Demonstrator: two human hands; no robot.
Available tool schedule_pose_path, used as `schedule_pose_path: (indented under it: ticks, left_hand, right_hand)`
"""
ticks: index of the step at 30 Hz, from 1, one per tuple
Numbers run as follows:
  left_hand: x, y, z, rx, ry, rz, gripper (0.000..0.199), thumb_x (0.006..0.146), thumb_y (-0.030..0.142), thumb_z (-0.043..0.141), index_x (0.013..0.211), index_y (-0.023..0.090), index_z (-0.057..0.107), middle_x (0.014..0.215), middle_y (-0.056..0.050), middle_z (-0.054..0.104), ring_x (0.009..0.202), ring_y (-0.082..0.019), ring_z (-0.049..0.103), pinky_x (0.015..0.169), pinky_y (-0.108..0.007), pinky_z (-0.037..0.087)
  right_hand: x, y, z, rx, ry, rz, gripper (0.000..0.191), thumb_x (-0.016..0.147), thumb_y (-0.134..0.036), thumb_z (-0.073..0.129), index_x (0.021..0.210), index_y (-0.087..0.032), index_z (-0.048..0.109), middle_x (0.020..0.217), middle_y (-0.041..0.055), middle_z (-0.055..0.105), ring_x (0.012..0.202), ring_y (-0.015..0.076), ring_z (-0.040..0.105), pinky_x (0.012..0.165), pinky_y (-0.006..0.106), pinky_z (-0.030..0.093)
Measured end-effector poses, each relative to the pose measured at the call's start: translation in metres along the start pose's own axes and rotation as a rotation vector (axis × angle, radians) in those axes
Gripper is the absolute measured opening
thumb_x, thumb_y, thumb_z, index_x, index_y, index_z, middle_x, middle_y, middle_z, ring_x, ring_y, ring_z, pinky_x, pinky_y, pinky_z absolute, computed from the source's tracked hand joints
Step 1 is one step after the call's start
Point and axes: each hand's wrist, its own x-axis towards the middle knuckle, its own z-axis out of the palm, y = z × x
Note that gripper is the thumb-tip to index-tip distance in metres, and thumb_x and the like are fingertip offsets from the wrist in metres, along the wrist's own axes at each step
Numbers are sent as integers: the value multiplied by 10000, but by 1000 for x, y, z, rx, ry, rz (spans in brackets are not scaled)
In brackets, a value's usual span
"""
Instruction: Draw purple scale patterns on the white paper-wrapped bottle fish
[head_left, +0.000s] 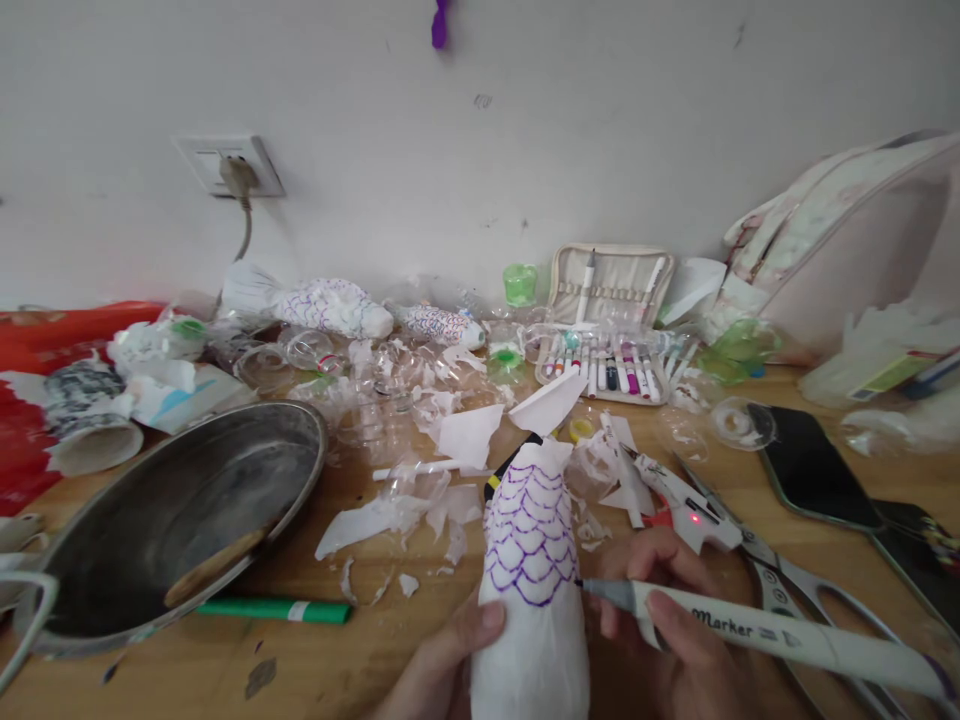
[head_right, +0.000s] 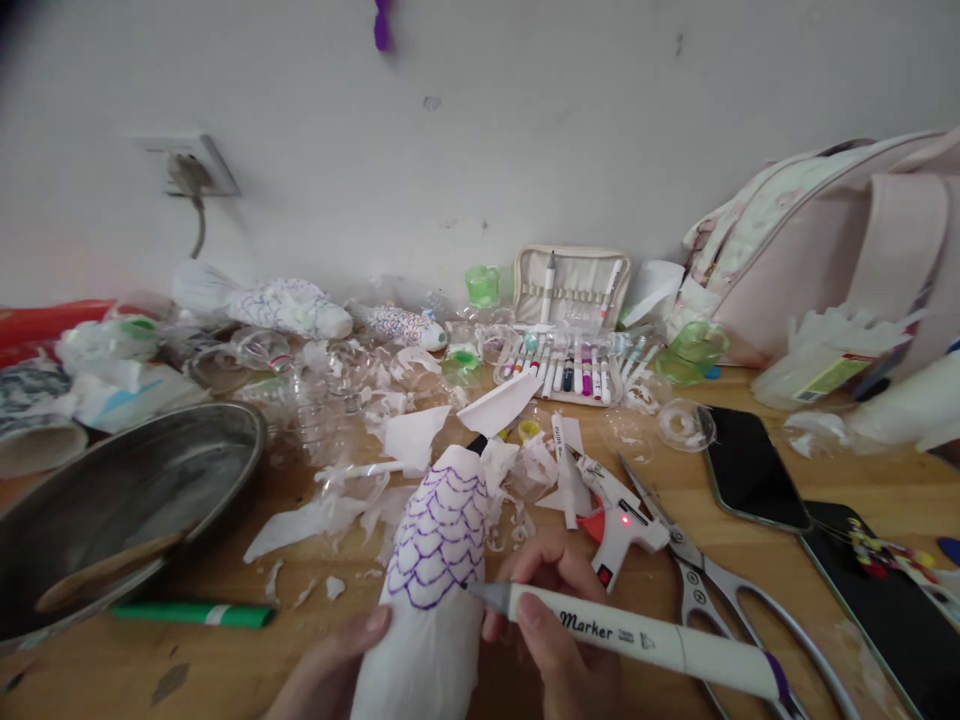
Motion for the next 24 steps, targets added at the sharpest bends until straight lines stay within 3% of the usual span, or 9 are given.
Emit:
schedule_pose_path:
  ticks: [5,10,14,18,20,24]
  left_hand:
    - [3,1,-1,-33,21,-26,516,791,468,543,1134,90,621,963,-143,714,1013,-319,613,887,-385,424]
    - [7,2,2,-46,21,4,487,814,431,515,1136,81,617,950,-143,712,985,-319,620,894,-397,418]
    - [6,1,0,-45,-21,-9,478,807,407,523,1161,96,604,975,-136,708,999,-320,616,906,-404,409]
    - [4,3,-4,45,-31,-33,551,757,426,632,1216,129,567,1038,-132,696,1021,-322,607,912,-405,407]
    - [4,4,-3,95,-12,-20,600,718,398,692,1242,148,545,1050,-129,694,1025,-321,609,910,-404,410]
    - [3,6,-1,155,16,-26,649,693,388,729,1266,161,525,1043,-130,697,1017,-313,621,902,-394,415]
  right_hand:
    - [-5,3,6,-172,-75,-174,126,910,-364,503,868,-253,546,696,6,634,657,166,649,573,252,553]
    - [-8,10,26,-270,181,-358,185,863,-411,544,789,-242,550,659,37,590,670,198,620,415,213,494]
    - [-6,11,26,-326,203,-367,192,856,-402,536,752,-241,535,634,28,574,649,196,590,441,237,465]
    - [-4,5,10,-437,-69,-371,5,815,-244,545,818,-242,542,678,9,605,718,193,616,569,261,505]
    - [-3,3,3,-463,-167,-395,110,762,-178,556,854,-238,543,710,4,604,721,184,623,585,253,506]
    - [-3,1,3,-467,-192,-422,183,727,-126,536,873,-237,526,726,0,595,708,181,615,591,263,492]
